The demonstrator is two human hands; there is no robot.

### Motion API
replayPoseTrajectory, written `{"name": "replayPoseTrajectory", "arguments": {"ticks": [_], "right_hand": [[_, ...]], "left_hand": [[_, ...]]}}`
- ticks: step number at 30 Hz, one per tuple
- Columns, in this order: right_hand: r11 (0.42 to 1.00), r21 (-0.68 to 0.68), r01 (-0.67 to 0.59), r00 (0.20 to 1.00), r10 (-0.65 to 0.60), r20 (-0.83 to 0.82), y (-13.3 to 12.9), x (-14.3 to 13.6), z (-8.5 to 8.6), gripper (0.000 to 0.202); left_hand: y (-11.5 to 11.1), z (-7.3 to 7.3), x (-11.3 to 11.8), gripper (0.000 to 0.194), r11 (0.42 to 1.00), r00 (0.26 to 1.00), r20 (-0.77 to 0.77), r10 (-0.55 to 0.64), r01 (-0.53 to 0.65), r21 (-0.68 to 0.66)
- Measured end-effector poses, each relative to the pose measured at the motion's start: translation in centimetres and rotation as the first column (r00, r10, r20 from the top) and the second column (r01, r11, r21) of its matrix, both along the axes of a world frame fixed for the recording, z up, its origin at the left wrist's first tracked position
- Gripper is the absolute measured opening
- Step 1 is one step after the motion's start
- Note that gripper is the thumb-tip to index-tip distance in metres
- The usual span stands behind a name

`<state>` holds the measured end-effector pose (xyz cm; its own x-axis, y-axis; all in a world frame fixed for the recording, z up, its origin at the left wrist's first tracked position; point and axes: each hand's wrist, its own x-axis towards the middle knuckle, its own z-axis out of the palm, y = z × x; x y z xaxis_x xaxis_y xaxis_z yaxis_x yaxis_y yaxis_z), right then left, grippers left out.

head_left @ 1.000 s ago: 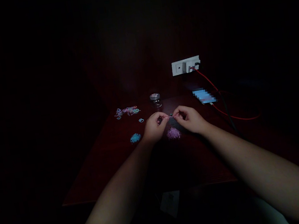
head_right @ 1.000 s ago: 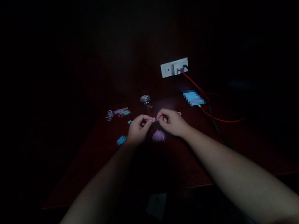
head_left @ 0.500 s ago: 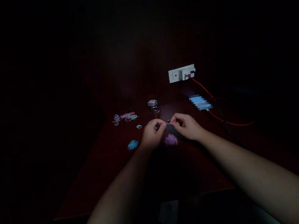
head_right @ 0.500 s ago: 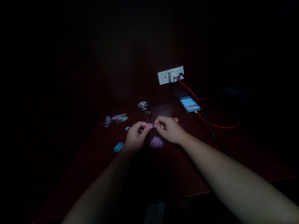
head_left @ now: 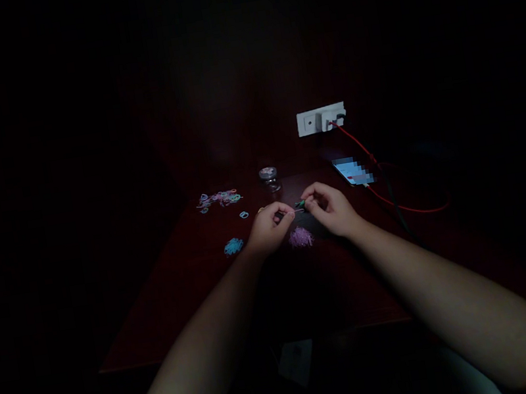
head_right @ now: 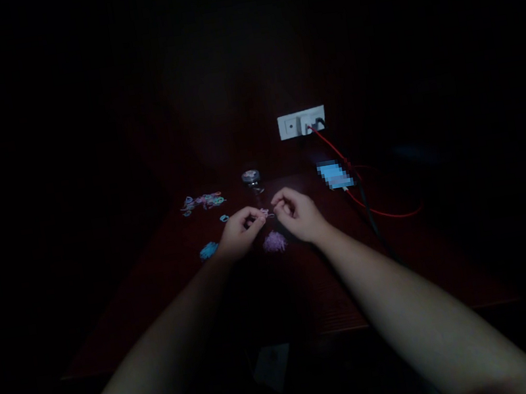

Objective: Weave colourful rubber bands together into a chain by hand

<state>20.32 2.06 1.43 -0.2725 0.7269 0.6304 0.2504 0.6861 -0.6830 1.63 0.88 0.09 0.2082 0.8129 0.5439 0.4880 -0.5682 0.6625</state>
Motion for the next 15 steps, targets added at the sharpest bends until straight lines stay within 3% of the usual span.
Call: {"name": "replayPoseTrajectory", "arguments": {"ticks": [7,15], "right_hand": [[0.984,0.115,0.138,0.987,-0.128,-0.093,0.4,0.4,0.4,0.005],[0.988,0.095,0.120,0.990,-0.112,-0.084,-0.1,0.1,0.6,0.006]], "left_hand": [[-1.1,1.4,-0.9,0.017,0.978,0.974,-0.167,-0.154,0.126,-0.166],[-0.2,0.7,-1.8,0.020,0.972,0.944,-0.266,-0.197,0.152,-0.177]]}}
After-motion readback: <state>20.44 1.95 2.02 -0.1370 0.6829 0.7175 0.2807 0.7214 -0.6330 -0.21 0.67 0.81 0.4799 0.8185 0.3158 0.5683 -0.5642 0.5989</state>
